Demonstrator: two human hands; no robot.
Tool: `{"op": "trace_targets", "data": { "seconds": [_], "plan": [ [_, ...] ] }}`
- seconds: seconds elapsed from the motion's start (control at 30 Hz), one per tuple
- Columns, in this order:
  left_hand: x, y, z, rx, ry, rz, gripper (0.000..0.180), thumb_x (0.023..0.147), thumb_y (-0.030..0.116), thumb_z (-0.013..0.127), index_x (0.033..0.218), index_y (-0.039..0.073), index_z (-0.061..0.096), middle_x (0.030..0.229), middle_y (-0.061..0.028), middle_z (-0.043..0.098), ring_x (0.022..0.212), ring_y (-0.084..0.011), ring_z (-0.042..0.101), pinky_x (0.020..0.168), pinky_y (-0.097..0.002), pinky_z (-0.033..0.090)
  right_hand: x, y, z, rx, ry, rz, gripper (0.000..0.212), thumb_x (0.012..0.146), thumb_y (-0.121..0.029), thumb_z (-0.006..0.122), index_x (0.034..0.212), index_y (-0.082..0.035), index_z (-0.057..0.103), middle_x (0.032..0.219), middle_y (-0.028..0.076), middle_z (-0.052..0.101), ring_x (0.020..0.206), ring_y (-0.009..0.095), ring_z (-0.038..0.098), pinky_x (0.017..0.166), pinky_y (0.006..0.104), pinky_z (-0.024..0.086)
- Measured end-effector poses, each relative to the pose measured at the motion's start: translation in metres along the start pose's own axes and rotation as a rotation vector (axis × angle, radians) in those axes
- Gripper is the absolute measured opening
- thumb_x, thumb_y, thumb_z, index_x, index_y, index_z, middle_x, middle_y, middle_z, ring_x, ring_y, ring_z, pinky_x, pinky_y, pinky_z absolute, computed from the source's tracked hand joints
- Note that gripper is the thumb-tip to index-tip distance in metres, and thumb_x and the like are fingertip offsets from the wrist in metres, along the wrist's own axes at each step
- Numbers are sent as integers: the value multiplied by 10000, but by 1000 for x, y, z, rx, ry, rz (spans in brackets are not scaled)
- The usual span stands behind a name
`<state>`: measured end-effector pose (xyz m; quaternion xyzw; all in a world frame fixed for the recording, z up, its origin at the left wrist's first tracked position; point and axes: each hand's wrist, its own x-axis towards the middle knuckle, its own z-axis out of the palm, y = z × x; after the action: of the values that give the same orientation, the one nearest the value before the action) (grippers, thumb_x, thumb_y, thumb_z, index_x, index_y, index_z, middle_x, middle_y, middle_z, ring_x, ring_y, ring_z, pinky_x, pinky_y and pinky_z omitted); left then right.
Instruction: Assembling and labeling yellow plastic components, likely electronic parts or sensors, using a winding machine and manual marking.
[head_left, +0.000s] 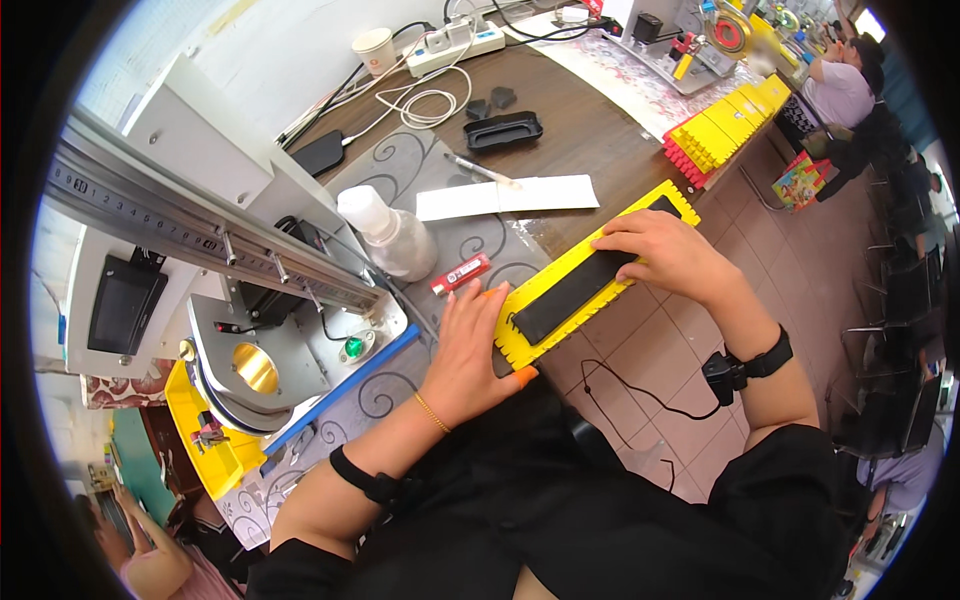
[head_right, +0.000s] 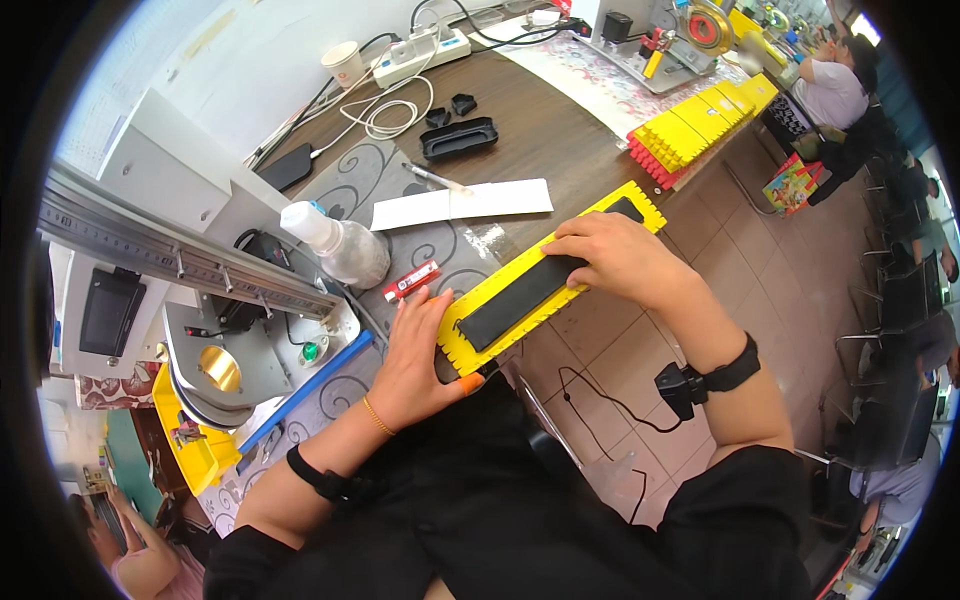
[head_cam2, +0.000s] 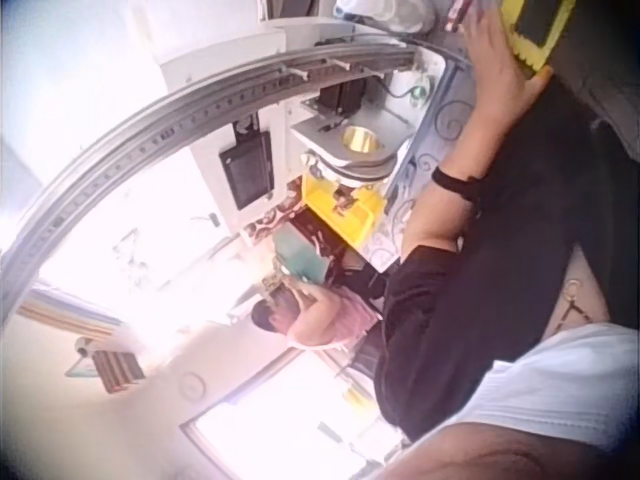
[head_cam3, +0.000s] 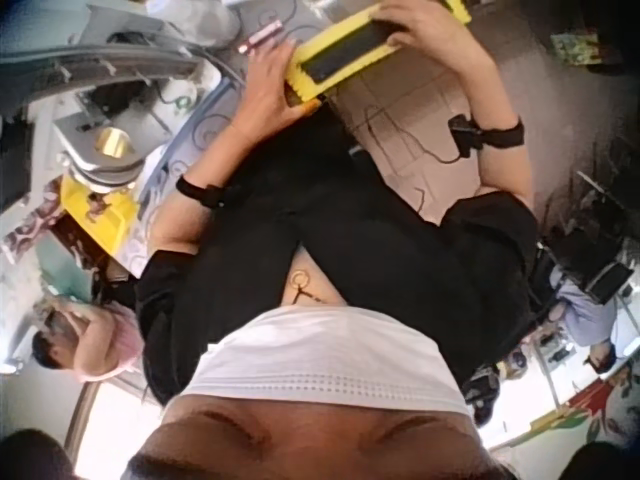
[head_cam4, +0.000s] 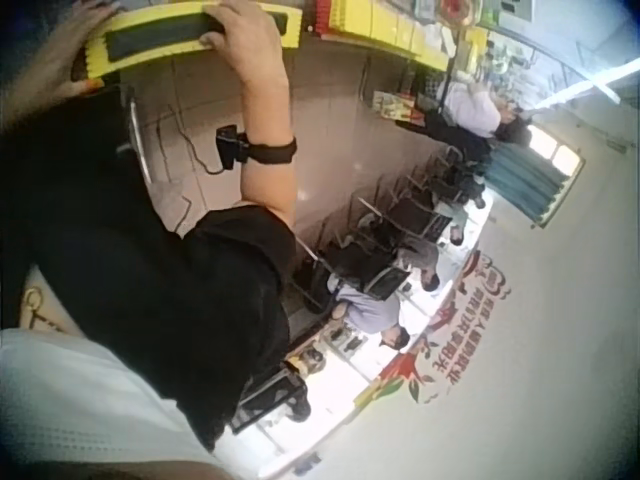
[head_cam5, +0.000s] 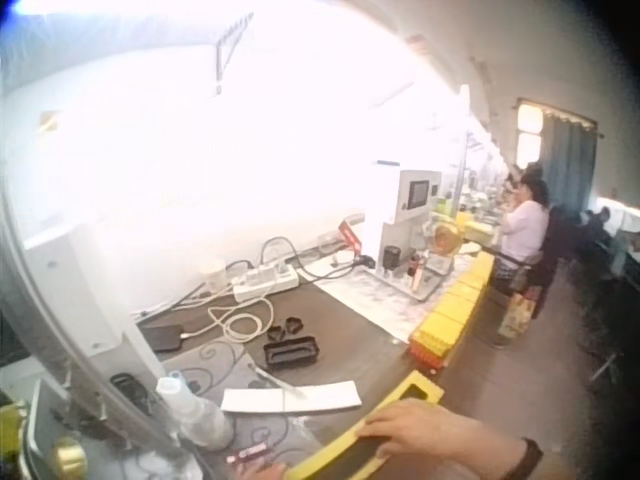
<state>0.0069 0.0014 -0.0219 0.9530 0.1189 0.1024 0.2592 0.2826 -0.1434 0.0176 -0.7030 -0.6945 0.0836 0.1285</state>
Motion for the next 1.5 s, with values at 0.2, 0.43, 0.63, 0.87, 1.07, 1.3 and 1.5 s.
{"op": "trace_targets", "data": {
  "seconds": [0.2,0.43,0.63,0.87,1.07,1.3,1.5],
  "plan": [
    [-4,-8,5,-93,75,-1,970,642,303,818,1412,4,308,1307,-201,445,1291,-379,381,1133,-534,211,1,2,1,-73,5,-49,422,725,-159,748,1127,-108,631,1123,69,606,1083,262,557,923,378,438],
    [-6,-12,8,-145,112,25,1071,599,289,826,1441,-5,233,1202,-183,492,1171,-355,463,1109,-548,235,18,14,1,-33,12,-58,415,738,-182,745,1129,-103,629,1085,89,596,1058,287,545,927,379,431],
    [-8,-6,-8,-196,28,14,1060,599,282,817,1439,-7,238,1194,-193,500,1171,-365,465,1119,-542,208,36,34,0,20,-124,-8,382,800,-194,701,1150,-66,614,1132,129,580,1106,311,520,965,385,413],
    [-22,11,-40,-284,-98,28,888,638,194,800,1388,33,353,1310,-209,399,1213,-384,447,1017,-383,418,38,33,13,-56,1,6,375,778,-254,729,1100,-91,629,1103,100,589,1092,288,532,934,386,433],
    [-30,-2,-43,-315,-55,74,803,657,119,780,1362,60,398,1330,-198,388,1232,-384,438,1019,-395,418,11,51,-8,270,677,694,314,855,-362,637,881,-51,664,757,133,627,695,312,624,652,374,493],
    [-42,-20,-38,-595,-138,-40,700,683,32,790,1311,87,484,1411,-143,325,1217,-276,477,888,-317,519,-34,96,-12,1108,830,1178,456,879,-537,598,845,-82,608,670,-48,483,523,43,476,458,205,346],
    [-44,-21,-41,-648,-172,-71,640,688,47,816,1264,91,541,1420,-137,314,1192,-253,496,856,-298,536,-22,115,-7,1208,964,1222,388,850,-478,669,867,-100,584,710,-56,487,528,42,479,446,196,330]
  ]
}}
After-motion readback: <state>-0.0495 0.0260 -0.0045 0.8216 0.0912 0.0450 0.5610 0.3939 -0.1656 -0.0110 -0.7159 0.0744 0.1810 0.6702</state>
